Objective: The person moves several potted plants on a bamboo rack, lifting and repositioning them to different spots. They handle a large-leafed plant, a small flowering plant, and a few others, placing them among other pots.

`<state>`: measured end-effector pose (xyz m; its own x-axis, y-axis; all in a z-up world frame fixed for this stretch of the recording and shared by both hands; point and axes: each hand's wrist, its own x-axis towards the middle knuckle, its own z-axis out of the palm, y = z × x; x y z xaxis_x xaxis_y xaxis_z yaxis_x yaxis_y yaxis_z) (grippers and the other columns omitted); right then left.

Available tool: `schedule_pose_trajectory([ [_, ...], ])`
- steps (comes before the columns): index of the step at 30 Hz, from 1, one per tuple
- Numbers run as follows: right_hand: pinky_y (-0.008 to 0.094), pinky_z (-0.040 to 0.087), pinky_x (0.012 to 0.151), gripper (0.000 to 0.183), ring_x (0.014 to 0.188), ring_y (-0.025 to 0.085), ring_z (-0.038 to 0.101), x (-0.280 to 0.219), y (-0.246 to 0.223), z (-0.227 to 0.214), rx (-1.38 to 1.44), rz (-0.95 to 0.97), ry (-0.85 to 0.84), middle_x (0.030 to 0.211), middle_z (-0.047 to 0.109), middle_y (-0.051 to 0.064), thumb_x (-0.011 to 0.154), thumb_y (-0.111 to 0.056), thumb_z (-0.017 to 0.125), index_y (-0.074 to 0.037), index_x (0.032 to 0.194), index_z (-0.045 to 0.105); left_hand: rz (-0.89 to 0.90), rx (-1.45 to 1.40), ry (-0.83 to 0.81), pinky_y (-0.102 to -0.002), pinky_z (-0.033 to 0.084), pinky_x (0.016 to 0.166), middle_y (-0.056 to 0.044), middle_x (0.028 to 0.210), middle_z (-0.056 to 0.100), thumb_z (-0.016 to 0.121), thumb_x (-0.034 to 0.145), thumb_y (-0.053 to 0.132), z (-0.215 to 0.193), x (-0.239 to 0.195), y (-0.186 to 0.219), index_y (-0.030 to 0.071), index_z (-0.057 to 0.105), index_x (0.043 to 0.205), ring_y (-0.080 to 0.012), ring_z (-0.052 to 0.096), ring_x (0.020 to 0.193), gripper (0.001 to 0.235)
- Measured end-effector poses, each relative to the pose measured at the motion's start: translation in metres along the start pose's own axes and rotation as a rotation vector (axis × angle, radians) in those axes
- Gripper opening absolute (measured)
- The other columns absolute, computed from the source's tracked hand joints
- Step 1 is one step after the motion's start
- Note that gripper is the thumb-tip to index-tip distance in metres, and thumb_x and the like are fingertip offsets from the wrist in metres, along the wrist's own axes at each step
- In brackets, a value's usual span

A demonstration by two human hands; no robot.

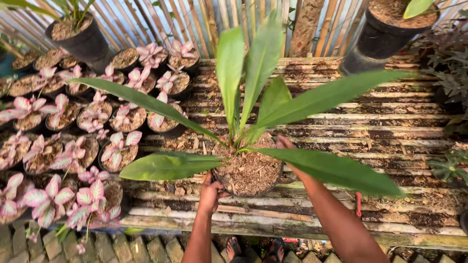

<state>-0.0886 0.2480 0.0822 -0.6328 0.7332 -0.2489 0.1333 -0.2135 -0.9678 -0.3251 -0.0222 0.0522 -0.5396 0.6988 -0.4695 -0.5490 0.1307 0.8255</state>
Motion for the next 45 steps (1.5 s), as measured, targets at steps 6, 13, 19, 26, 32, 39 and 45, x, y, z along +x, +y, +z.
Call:
schedule_pose_trajectory([
  [6,0.054,0.007,0.121,0.071,0.154,0.035,0.010,0.064,-0.043,0.046,-0.999,-0.231,-0.176,0.169,0.011,0.016,0.101,-0.040,0.046,-0.012,0.161,0.021,-0.020,0.016,-0.009,-0.038,0.059,0.074,-0.015,0.160,0.044,0.058,0.079,0.000,0.005,-0.016,0.016,0.022,0.017,0.164,-0.0194,0.060,0.099,0.097],
  [13,0.051,-0.001,0.125,0.068,0.157,0.038,0.004,-0.031,-0.048,0.077,-1.170,-0.338,-0.181,0.169,0.011,0.017,0.107,-0.048,0.035,-0.009,0.161,0.023,0.003,0.088,-0.080,-0.033,0.059,0.088,-0.006,0.167,0.026,0.064,0.085,0.017,0.008,-0.048,0.031,0.023,0.014,0.165,-0.0194,0.056,0.126,0.094],
  [19,0.060,0.012,0.123,0.062,0.154,0.040,0.022,-0.044,-0.009,0.079,-1.471,-0.445,-0.222,0.164,0.022,0.020,0.108,-0.045,0.054,-0.004,0.152,0.038,0.201,0.001,0.115,-0.039,0.041,0.067,-0.020,0.158,0.056,0.054,0.098,0.026,-0.041,-0.022,0.006,0.006,0.042,0.158,-0.0343,0.045,0.086,0.065],
  [26,0.054,0.048,0.107,0.051,0.127,0.033,0.053,0.036,-0.020,0.022,-0.129,-0.025,0.499,0.141,0.049,0.019,0.099,-0.030,0.064,-0.008,0.140,0.043,0.245,-0.267,0.022,-0.047,0.055,0.097,-0.012,0.140,0.059,0.049,0.103,0.038,-0.073,0.067,-0.019,0.009,0.051,0.140,-0.0282,0.064,0.119,0.048],
  [32,0.051,0.037,0.115,0.033,0.131,0.027,0.055,0.089,-0.037,0.047,-0.426,0.081,-0.011,0.141,0.061,0.011,0.093,-0.020,0.066,-0.011,0.123,0.074,0.326,-0.215,-0.074,-0.047,0.041,0.112,-0.007,0.158,0.040,0.047,0.105,0.044,-0.076,0.124,0.015,0.016,0.038,0.158,-0.0256,0.042,0.141,0.060],
  [39,0.052,0.035,0.118,0.026,0.134,0.032,0.055,0.074,-0.017,0.036,-1.178,-0.710,-0.118,0.138,0.066,0.011,0.085,-0.039,0.069,-0.018,0.100,0.074,0.339,0.360,-0.364,-0.044,0.040,0.110,-0.020,0.170,0.028,0.032,0.113,0.051,-0.026,0.166,0.053,0.013,0.029,0.167,-0.0325,0.034,0.151,0.066],
  [45,0.065,0.000,0.125,0.043,0.158,0.039,0.014,0.061,-0.023,0.058,-1.340,-0.228,-0.136,0.165,0.031,0.013,0.102,-0.054,0.051,-0.021,0.117,0.075,0.169,0.592,-0.635,-0.043,0.054,0.105,-0.032,0.131,0.065,0.038,0.109,0.038,0.020,0.195,0.067,0.009,0.042,0.160,-0.0405,0.062,0.122,0.058],
])
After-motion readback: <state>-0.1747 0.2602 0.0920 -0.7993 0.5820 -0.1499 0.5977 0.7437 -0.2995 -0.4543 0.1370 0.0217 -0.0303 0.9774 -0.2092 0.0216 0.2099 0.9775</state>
